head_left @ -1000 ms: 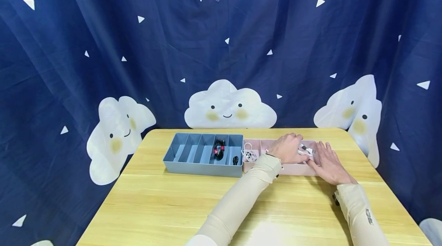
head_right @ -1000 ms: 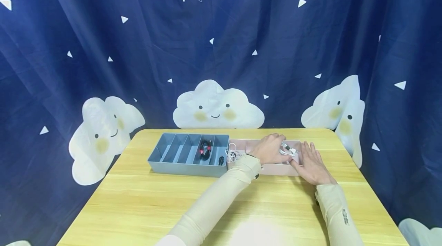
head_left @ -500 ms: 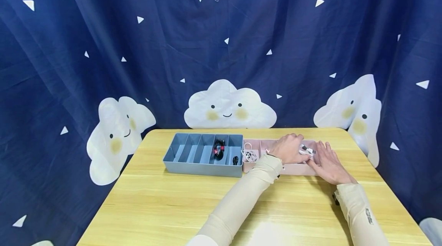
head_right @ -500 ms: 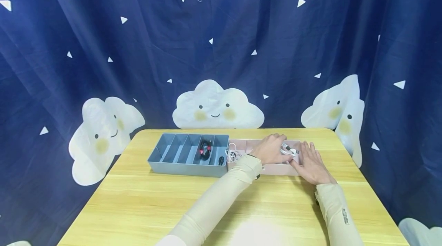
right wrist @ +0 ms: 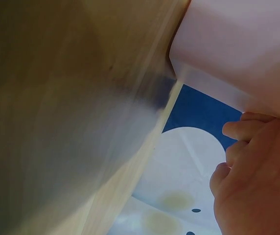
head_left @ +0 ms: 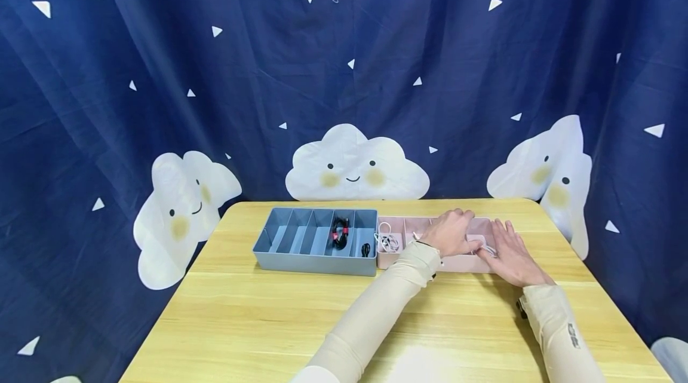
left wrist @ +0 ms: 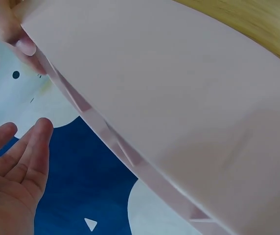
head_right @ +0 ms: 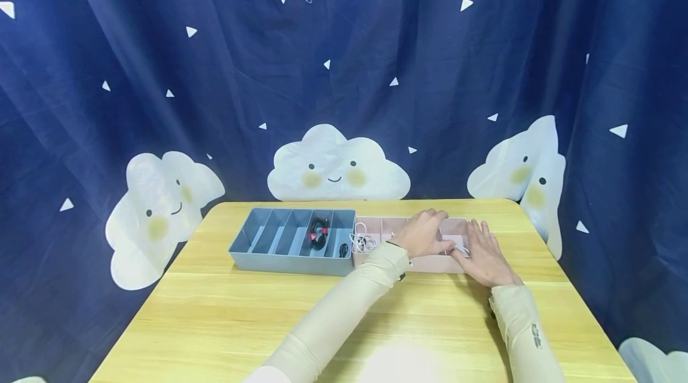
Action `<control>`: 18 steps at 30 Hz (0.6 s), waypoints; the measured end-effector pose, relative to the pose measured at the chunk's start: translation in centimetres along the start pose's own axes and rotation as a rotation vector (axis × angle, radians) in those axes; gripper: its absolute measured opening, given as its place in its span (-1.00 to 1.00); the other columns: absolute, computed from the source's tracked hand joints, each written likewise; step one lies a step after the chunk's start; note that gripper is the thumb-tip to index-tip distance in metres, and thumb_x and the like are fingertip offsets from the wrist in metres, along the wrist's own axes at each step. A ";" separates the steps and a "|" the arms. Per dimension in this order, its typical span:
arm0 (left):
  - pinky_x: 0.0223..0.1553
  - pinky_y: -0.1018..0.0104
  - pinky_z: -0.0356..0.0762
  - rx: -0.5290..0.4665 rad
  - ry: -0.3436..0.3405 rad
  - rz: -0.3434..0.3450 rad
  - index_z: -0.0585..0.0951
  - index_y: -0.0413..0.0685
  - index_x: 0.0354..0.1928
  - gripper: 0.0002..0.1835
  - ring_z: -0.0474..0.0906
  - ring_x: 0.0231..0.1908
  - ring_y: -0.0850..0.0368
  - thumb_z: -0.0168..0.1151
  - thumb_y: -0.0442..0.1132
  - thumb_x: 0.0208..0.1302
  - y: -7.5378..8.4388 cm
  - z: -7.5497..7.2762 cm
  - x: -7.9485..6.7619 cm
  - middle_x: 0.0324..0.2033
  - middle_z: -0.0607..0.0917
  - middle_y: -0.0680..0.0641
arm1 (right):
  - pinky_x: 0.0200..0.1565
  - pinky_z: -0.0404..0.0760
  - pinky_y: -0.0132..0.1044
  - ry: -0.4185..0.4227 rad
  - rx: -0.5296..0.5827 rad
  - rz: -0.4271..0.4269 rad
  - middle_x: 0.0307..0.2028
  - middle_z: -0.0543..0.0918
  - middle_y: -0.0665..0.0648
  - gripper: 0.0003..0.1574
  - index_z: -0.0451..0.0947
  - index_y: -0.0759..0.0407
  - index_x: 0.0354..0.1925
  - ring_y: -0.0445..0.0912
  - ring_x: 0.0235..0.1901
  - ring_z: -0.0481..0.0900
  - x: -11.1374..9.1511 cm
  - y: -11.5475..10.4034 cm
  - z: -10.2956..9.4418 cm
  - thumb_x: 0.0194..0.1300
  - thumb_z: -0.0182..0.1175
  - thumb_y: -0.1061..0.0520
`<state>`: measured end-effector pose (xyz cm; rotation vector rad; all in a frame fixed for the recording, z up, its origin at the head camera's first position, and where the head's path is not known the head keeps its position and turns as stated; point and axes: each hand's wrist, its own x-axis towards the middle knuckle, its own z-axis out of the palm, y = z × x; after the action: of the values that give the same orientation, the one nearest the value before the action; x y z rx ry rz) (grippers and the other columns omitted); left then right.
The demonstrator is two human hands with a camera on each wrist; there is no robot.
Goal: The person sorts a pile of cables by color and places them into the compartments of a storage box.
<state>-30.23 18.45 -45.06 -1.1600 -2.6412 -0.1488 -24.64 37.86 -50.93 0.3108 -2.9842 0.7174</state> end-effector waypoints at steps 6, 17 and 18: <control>0.10 0.46 0.63 -0.014 -0.015 -0.005 0.55 -0.02 0.31 -0.29 0.70 0.03 0.23 0.31 0.27 0.28 -0.4 0.1 -0.2 0.07 0.73 0.03 | 0.45 -0.15 0.52 -0.003 0.003 0.001 0.55 -0.15 0.67 0.22 -0.26 0.59 0.56 0.56 0.56 -0.29 0.2 0.1 0.1 0.53 -0.04 -0.31; 0.14 0.36 0.60 0.091 -0.005 -0.002 0.61 0.14 0.28 -0.36 0.65 0.12 0.22 0.21 0.32 0.32 -2.0 -0.1 -0.7 0.15 0.70 0.13 | 0.49 -0.19 0.48 -0.006 0.029 0.005 0.55 -0.17 0.67 0.23 -0.24 0.59 0.56 0.57 0.56 -0.31 0.5 -0.2 -0.1 0.54 -0.07 -0.35; 0.11 0.36 0.61 0.098 0.001 0.000 0.63 0.15 0.25 -0.40 0.66 0.09 0.22 0.20 0.32 0.32 -2.1 -0.1 -0.7 0.12 0.71 0.14 | 0.49 -0.19 0.47 -0.005 0.030 0.005 0.55 -0.17 0.67 0.23 -0.25 0.60 0.56 0.57 0.56 -0.31 0.5 -0.2 -0.1 0.53 -0.06 -0.34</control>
<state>-31.30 16.49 -45.14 -1.1272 -2.6154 -0.0197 -25.07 37.66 -50.74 0.3078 -2.9825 0.7633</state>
